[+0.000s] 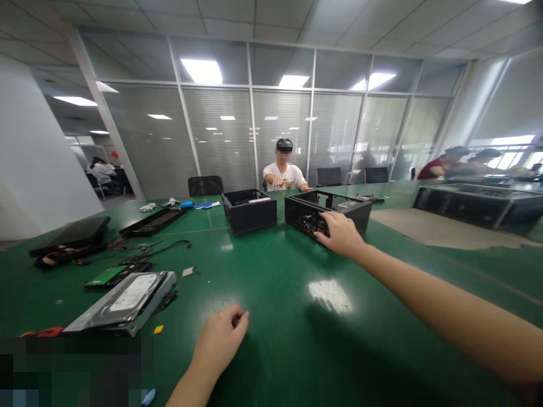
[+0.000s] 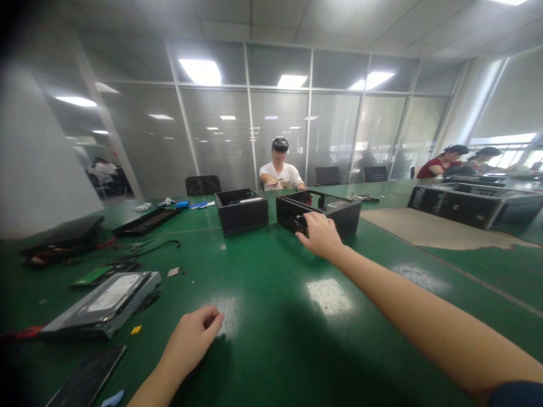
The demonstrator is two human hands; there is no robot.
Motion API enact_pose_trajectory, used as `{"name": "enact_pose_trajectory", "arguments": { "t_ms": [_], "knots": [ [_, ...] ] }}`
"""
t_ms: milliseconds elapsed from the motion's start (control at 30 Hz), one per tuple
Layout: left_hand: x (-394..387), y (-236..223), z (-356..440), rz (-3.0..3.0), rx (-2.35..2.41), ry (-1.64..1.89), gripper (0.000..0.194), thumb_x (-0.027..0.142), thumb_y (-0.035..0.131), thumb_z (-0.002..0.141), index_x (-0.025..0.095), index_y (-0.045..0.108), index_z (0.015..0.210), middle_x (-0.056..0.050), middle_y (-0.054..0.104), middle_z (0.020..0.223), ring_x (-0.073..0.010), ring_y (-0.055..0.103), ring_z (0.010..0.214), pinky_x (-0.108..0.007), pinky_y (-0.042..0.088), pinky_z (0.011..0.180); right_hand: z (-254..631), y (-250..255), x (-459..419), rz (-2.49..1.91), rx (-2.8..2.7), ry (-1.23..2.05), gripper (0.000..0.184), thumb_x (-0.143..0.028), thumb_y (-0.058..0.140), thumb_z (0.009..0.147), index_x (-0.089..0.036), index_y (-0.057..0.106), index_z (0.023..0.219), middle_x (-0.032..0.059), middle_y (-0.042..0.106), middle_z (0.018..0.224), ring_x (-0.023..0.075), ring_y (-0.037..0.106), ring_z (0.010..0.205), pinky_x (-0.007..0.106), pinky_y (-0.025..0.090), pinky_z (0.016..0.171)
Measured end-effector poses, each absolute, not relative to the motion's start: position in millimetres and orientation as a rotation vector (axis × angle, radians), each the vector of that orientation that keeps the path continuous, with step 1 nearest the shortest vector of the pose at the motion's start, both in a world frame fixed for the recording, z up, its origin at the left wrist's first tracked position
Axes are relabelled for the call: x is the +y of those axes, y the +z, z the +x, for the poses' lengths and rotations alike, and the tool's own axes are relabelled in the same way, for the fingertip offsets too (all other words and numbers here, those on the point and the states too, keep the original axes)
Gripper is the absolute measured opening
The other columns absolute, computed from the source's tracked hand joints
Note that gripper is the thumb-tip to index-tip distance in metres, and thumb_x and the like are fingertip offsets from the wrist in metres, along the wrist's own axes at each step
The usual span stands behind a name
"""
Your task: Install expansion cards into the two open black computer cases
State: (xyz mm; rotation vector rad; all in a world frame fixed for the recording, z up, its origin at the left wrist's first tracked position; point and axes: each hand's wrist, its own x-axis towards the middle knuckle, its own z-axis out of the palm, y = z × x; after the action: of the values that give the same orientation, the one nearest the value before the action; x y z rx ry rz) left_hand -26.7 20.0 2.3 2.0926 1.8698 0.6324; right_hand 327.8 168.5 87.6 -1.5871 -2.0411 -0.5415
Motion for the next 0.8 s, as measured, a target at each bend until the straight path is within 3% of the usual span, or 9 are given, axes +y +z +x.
{"name": "enact_pose_trajectory", "arguments": {
  "t_ms": [67,167,233,333,600,800],
  "knots": [
    [20.3,1.3,-24.5,2.092,1.849,0.607,0.033,0.04,0.044,0.094,0.021,0.061,0.072,0.0,0.063,0.065,-0.018,0.06,0.064,-0.026,0.031,0.06,365.0,106.5,181.1,-1.826,-2.018,-0.559,0.069,-0.059,0.056,0.084,-0.01,0.051,0.133,0.022,0.055,0.134,0.0364,0.049,0.122,0.047,0.04,0.096],
    [20.0,1.5,-22.3,2.095,1.811,0.589,0.034,0.041,0.044,0.094,0.021,0.061,0.073,0.0,0.062,0.065,-0.0175,0.059,0.063,-0.025,0.031,0.059,405.3,124.4,200.7,-2.109,-2.211,-0.292,0.068,-0.065,0.059,0.08,-0.009,0.062,0.12,0.0212,0.065,0.117,0.0332,0.06,0.106,0.04,0.046,0.085],
    [19.5,2.3,-21.1,2.1,1.781,0.58,0.034,0.041,0.044,0.094,0.021,0.061,0.073,0.0,0.062,0.066,-0.0174,0.059,0.064,-0.025,0.032,0.06,416.3,129.3,207.5,-2.191,-2.328,-0.134,0.061,-0.061,0.06,0.081,-0.009,0.067,0.112,0.02,0.068,0.109,0.0298,0.065,0.096,0.035,0.048,0.078],
    [19.1,2.8,-19.0,2.11,1.751,0.558,0.034,0.041,0.044,0.094,0.021,0.061,0.073,0.0,0.063,0.066,-0.0178,0.06,0.065,-0.025,0.033,0.061,409.7,133.0,202.5,-2.262,-2.33,-0.254,0.057,-0.054,0.059,0.081,-0.006,0.069,0.11,0.0228,0.069,0.104,0.0318,0.067,0.091,0.037,0.048,0.074],
    [17.3,4.4,-14.2,2.115,1.728,0.594,0.034,0.043,0.046,0.092,0.021,0.062,0.072,0.0,0.063,0.066,-0.018,0.06,0.064,-0.026,0.037,0.062,347.2,142.2,118.7,-2.001,-2.538,-0.297,0.057,-0.059,0.056,0.078,-0.008,0.071,0.097,0.0213,0.071,0.093,0.033,0.068,0.084,0.038,0.049,0.067],
    [8.8,8.3,4.4,1.952,1.539,0.737,0.033,0.045,0.05,0.09,0.02,0.061,0.072,0.001,0.063,0.062,-0.0174,0.06,0.057,-0.025,0.042,0.057,299.8,145.8,5.0,-1.794,-2.56,0.076,0.074,-0.08,0.047,0.077,-0.013,0.066,0.104,0.0187,0.07,0.098,0.0312,0.067,0.083,0.037,0.048,0.064]
  ]
}}
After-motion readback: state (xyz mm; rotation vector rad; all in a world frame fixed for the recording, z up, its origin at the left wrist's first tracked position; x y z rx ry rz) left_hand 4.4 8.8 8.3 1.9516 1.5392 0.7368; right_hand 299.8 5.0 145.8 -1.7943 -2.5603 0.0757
